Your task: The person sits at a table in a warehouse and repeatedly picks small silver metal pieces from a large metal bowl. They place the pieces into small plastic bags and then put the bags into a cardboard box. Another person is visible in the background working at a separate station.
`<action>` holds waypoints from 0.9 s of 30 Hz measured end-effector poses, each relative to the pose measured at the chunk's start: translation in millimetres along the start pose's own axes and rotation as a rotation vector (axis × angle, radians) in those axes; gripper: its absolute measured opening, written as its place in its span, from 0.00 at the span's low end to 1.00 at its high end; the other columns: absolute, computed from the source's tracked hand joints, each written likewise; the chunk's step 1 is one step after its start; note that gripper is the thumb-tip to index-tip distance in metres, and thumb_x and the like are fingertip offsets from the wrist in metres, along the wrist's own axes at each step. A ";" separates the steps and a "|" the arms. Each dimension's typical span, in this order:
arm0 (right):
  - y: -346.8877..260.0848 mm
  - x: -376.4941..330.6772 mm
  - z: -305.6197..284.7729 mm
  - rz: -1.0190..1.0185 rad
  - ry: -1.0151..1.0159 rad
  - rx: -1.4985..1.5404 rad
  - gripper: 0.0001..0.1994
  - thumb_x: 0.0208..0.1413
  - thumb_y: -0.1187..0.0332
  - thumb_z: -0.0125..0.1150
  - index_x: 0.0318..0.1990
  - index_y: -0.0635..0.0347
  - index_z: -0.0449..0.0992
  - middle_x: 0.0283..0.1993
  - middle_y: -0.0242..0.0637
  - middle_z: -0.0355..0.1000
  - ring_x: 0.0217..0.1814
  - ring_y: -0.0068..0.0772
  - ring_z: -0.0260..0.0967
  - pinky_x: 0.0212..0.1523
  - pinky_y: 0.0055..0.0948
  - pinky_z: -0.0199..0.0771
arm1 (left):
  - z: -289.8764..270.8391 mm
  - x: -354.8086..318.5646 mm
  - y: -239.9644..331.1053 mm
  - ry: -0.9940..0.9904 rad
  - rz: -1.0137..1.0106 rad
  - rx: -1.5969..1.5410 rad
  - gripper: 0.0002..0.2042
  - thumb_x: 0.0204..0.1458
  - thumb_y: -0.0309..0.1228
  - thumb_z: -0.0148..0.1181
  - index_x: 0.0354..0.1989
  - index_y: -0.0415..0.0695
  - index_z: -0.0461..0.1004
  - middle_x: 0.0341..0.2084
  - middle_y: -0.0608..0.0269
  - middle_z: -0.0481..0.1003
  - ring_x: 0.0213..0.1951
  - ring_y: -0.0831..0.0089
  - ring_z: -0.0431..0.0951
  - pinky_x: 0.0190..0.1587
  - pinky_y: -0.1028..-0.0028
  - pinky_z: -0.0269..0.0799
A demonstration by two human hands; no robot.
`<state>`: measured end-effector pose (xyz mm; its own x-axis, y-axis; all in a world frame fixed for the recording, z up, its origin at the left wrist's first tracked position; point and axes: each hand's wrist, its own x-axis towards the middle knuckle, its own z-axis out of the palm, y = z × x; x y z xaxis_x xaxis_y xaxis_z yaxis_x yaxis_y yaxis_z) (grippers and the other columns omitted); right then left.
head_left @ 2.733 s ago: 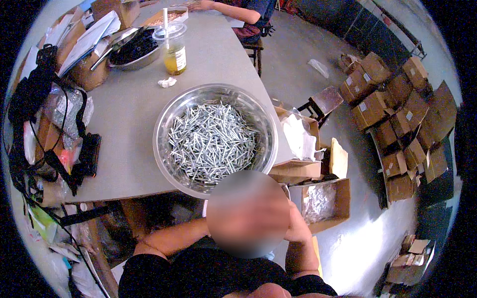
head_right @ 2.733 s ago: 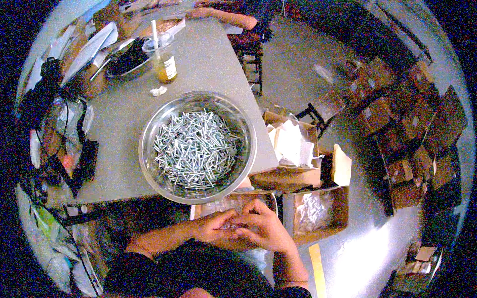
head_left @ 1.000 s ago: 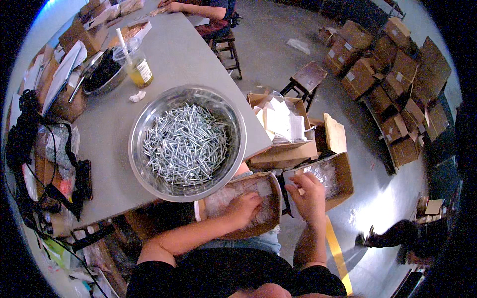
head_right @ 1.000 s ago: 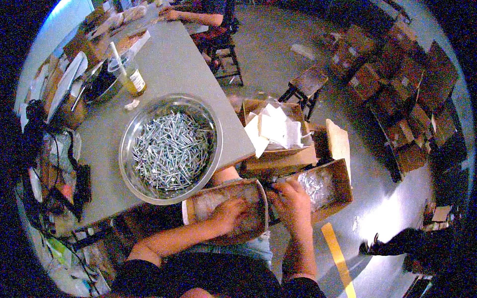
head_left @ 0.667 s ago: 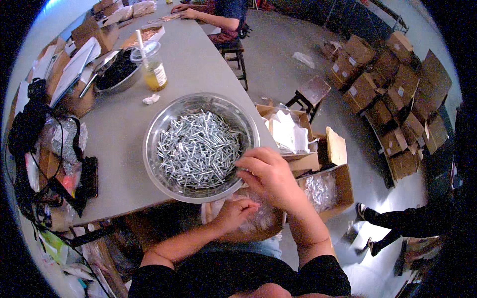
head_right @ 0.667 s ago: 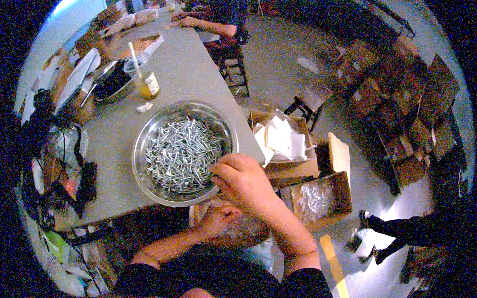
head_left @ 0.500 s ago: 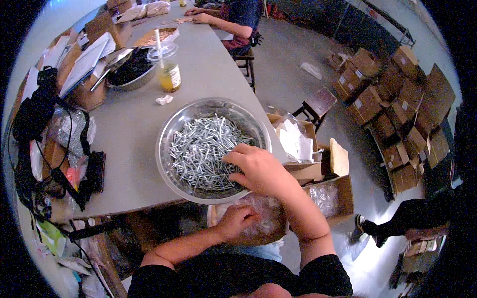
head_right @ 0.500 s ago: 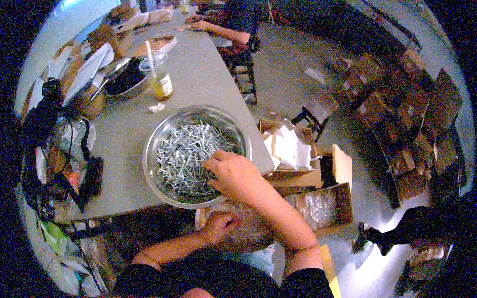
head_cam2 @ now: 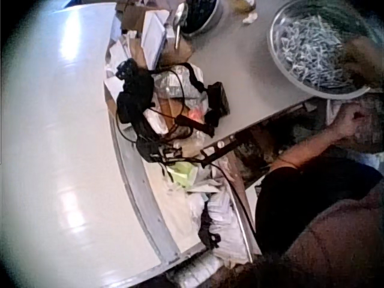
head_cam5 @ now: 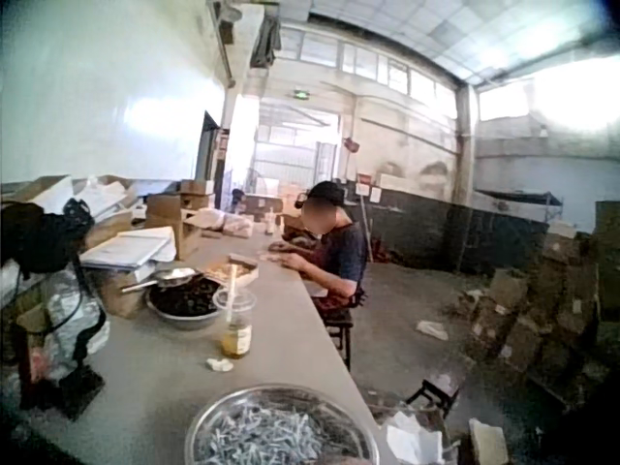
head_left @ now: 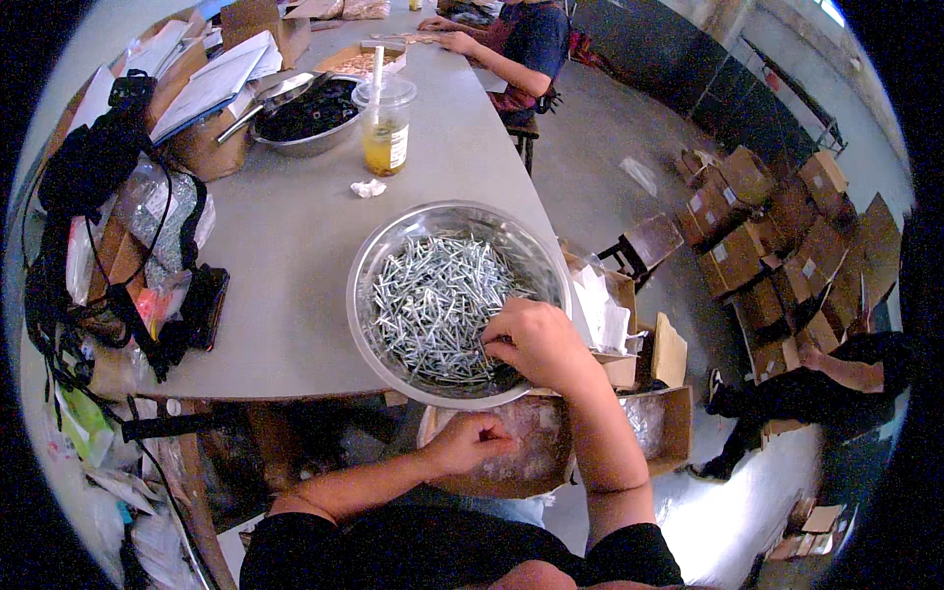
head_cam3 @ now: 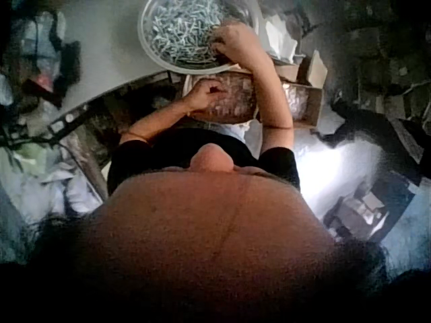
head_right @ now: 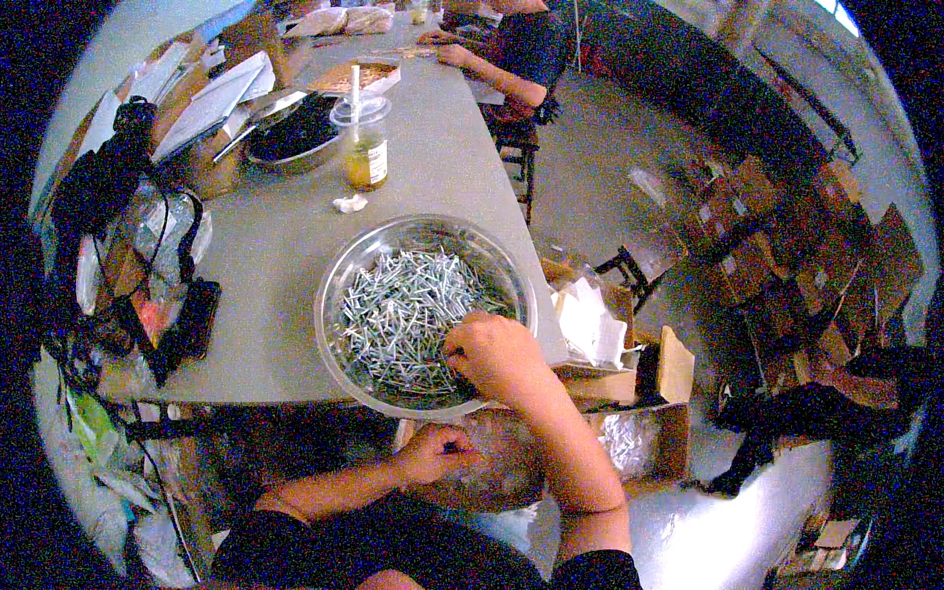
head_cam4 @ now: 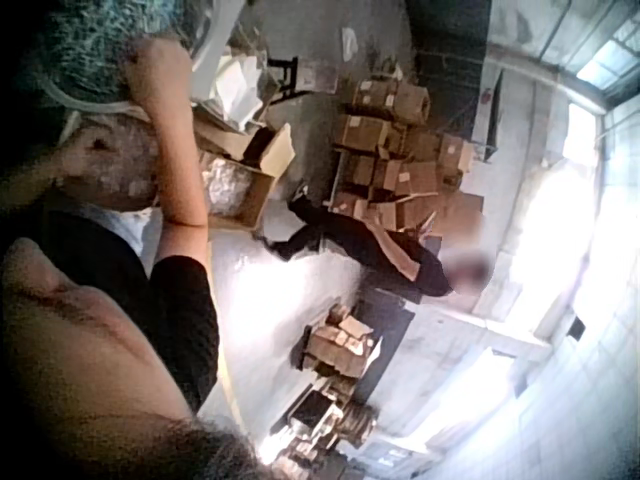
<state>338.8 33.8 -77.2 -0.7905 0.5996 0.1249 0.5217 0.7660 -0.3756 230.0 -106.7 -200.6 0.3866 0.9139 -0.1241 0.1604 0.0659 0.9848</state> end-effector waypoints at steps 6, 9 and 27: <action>-3.2 2.5 -1.3 0.031 -0.049 0.027 0.07 0.44 0.68 0.65 0.31 0.57 0.80 0.29 0.42 0.73 0.36 0.46 0.73 0.40 0.40 0.73 | 6.7 1.3 -18.8 0.068 0.040 -0.301 0.06 0.48 0.33 0.68 0.29 0.44 0.79 0.30 0.66 0.80 0.34 0.74 0.78 0.40 0.71 0.73; 0.6 2.5 2.4 0.021 -0.046 -0.004 0.06 0.45 0.67 0.63 0.30 0.58 0.79 0.29 0.42 0.73 0.36 0.46 0.72 0.40 0.40 0.73 | 8.9 2.0 -22.5 0.012 0.098 -0.468 0.07 0.50 0.31 0.67 0.26 0.43 0.76 0.31 0.66 0.78 0.34 0.76 0.77 0.40 0.71 0.73; -9.2 4.2 -11.6 -0.017 -0.120 0.271 0.07 0.46 0.71 0.66 0.33 0.61 0.78 0.28 0.42 0.76 0.30 0.40 0.76 0.34 0.33 0.74 | 7.9 2.4 -29.1 -0.180 0.104 -0.653 0.17 0.53 0.47 0.63 0.33 0.46 0.69 0.27 0.73 0.71 0.30 0.81 0.69 0.36 0.77 0.68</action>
<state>334.3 31.9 -62.6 -0.8391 0.5432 0.0296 0.4161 0.6759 -0.6083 233.4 -109.6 -230.5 0.5248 0.8511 0.0124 -0.4442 0.2614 0.8569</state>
